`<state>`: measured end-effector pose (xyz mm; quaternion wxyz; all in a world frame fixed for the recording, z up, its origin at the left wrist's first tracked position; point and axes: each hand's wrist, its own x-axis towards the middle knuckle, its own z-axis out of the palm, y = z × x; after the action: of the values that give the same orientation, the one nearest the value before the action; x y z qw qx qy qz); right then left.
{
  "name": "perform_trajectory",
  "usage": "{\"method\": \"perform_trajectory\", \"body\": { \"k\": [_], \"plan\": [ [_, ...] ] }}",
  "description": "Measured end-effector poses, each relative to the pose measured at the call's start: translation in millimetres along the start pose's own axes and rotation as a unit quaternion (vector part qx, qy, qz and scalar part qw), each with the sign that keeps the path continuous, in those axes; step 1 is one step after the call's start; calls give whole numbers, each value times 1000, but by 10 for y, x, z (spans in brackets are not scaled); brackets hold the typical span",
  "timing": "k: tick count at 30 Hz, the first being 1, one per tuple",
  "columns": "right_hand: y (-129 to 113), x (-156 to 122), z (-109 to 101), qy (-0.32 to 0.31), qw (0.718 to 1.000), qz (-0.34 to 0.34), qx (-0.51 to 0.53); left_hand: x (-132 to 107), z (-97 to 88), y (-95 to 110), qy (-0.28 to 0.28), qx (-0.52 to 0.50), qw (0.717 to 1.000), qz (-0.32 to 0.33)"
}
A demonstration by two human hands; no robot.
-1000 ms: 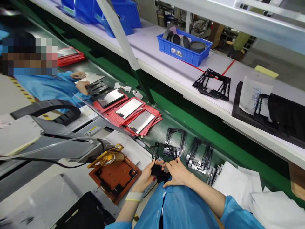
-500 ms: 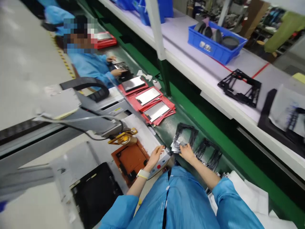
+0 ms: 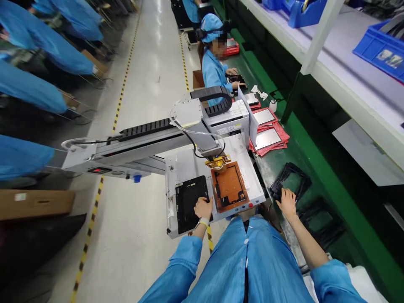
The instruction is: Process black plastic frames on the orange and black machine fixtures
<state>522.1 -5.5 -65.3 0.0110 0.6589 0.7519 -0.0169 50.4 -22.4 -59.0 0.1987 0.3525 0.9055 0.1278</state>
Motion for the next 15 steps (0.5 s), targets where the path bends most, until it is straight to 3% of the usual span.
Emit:
{"method": "perform_trajectory", "body": {
  "k": [2, 4, 8, 12, 15],
  "plan": [
    [-321, -45, -160, 38, 999, 6, 21, 138, 2, -4, -2, 7, 1000, 21],
    [-802, -87, -324, 44, 998, -9, 54, 231, -13, 1, -8, 2, 999, 50],
    [-2126, -132, -432, -18, 985, -109, 130, 253, -207, -80, -3, -31, 994, 101],
    [-3456, -146, -221, -90, 946, -265, 166, 249, -773, -441, 30, -77, 990, 114],
    [-4106, -189, -12, -98, 920, -342, 163, 367, -1341, -900, 67, -156, 981, 90]
  ]
}}
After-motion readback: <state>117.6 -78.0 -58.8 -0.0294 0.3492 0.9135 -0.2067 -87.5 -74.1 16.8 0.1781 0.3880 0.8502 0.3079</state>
